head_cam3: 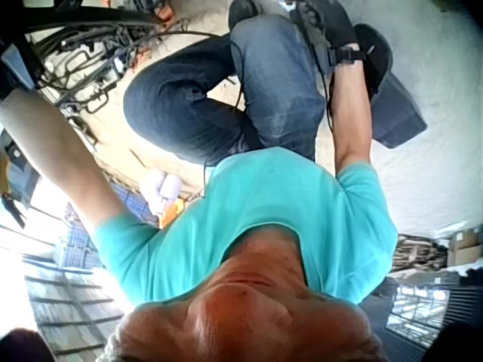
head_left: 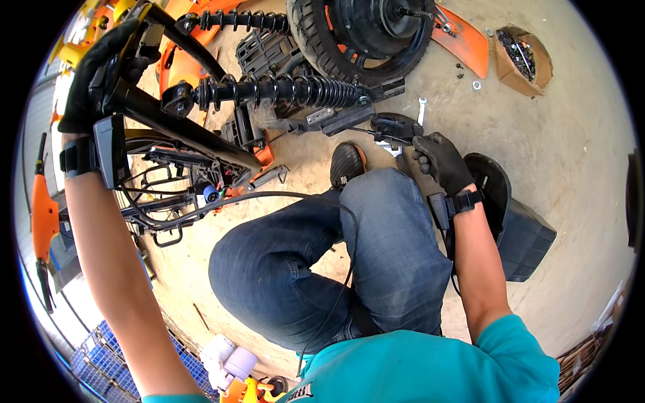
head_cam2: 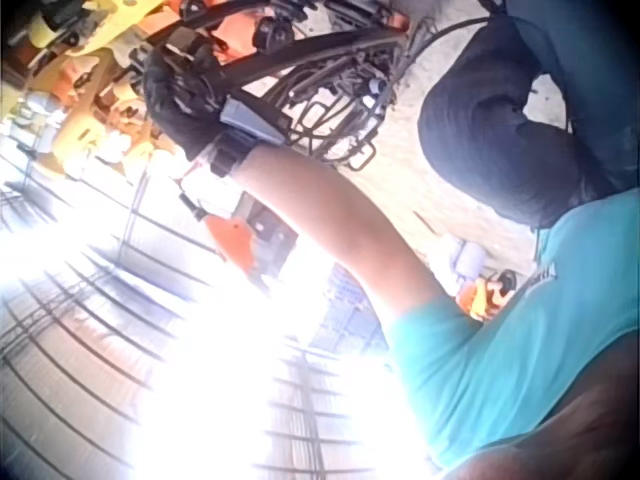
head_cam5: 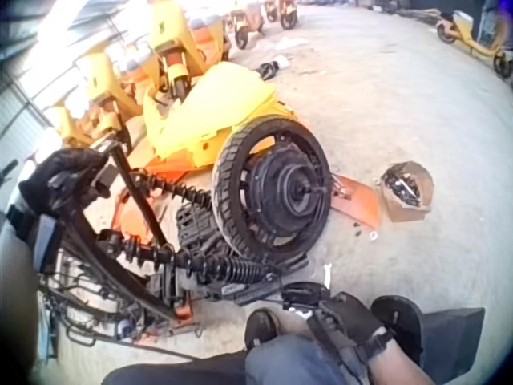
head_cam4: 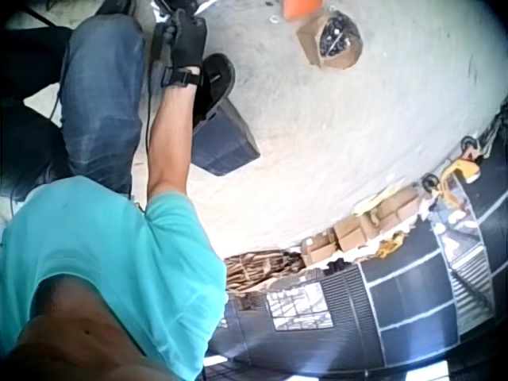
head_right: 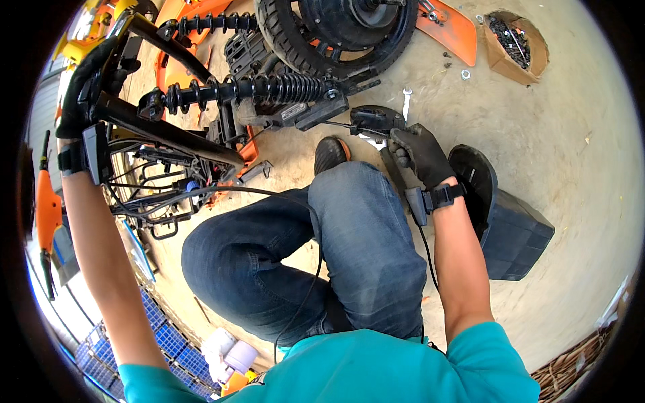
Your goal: The person aligns and attaches a wheel assembly to a vehicle frame, then installs a metal bracket over the axle and secures it with bolts using a wrench and a screwdriver.
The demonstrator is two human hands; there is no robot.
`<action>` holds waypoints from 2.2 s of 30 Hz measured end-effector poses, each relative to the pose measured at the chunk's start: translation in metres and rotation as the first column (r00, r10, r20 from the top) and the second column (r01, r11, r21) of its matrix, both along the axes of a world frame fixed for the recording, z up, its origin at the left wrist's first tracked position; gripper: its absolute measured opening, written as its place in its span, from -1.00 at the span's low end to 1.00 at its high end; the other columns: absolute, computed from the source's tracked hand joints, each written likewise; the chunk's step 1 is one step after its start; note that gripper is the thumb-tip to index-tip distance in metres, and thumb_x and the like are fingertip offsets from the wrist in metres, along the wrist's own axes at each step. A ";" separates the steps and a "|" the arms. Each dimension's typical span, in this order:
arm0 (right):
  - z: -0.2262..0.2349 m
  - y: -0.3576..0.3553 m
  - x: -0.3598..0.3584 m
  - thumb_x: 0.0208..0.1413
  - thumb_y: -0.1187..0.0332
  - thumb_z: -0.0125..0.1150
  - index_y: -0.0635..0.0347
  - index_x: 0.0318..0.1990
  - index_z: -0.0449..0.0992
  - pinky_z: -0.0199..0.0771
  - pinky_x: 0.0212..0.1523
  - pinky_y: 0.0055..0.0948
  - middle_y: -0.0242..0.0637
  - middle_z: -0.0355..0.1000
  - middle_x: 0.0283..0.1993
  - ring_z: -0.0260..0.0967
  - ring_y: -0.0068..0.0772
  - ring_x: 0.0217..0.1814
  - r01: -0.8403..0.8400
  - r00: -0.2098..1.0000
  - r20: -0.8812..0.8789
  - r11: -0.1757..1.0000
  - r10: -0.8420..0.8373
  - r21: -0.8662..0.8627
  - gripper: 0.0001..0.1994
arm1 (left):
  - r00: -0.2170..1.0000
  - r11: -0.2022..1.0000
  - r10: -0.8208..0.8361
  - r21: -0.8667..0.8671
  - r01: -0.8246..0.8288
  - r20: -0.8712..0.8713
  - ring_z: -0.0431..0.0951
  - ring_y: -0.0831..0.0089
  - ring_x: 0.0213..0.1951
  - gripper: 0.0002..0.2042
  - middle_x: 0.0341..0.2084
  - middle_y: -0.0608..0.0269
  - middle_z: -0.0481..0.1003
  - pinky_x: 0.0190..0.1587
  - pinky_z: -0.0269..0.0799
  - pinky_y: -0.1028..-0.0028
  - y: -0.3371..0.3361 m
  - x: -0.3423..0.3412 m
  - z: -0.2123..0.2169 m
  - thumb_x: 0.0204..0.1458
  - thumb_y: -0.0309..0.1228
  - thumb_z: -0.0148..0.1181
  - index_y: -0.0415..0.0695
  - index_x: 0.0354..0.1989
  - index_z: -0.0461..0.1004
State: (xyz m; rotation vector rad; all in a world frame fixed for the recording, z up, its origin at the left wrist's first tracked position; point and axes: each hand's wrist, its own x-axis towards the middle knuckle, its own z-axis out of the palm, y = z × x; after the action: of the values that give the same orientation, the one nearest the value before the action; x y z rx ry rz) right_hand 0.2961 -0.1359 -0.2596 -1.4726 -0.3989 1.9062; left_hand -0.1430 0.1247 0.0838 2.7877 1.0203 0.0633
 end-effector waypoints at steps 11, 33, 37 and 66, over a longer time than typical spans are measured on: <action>-0.015 0.002 -0.007 0.17 0.23 0.25 0.23 -0.31 0.40 0.22 -0.58 -0.59 -0.36 0.39 -0.51 0.24 -0.63 -0.59 0.121 0.992 0.021 0.992 -0.122 0.025 -0.75 | 0.898 0.874 0.388 -0.392 -0.287 0.208 0.50 0.39 0.06 -0.41 0.11 0.09 0.46 0.08 0.47 0.41 -0.003 -0.002 -0.003 0.04 -0.54 0.30 -0.18 0.30 0.29; 0.014 0.119 0.040 0.26 0.24 0.15 0.25 -0.28 0.58 0.36 -0.55 -0.65 -0.43 0.36 -0.58 0.31 -0.68 -0.58 -0.579 0.798 0.255 0.812 0.546 0.070 -0.76 | 0.887 0.788 0.410 -0.573 -0.227 0.213 0.58 0.48 -0.06 -0.46 0.08 0.12 0.44 -0.04 0.56 0.54 -0.004 0.007 -0.006 0.09 -0.67 0.16 -0.12 0.28 0.30; 0.021 0.126 0.040 0.28 0.30 0.09 0.23 -0.19 0.62 0.38 -0.54 -0.64 -0.43 0.39 -0.57 0.33 -0.67 -0.56 -0.509 0.842 0.204 0.861 0.499 -0.005 -0.78 | 0.847 0.680 0.414 -0.732 -0.042 0.335 0.60 0.44 -0.10 -0.50 0.06 0.14 0.46 -0.05 0.58 0.51 -0.011 0.010 -0.006 0.13 -0.65 0.12 -0.12 0.28 0.30; 0.001 0.102 0.030 0.19 0.20 0.17 0.32 -0.33 0.62 0.27 -0.59 -0.51 -0.35 0.40 -0.60 0.31 -0.53 -0.64 -0.305 0.924 0.277 0.944 0.263 0.124 -0.69 | 0.733 0.626 0.610 -0.751 -0.212 0.301 0.57 0.29 0.01 -0.54 0.12 0.04 0.43 -0.01 0.54 0.40 -0.036 0.022 0.008 0.26 -0.41 0.01 -0.17 0.33 0.22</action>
State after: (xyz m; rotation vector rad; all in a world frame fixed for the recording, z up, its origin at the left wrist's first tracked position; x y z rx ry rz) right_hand 0.3263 -0.0342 -0.2583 -1.6242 -0.9157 1.8475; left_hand -0.1208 0.0886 0.0913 1.6534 1.2133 0.4205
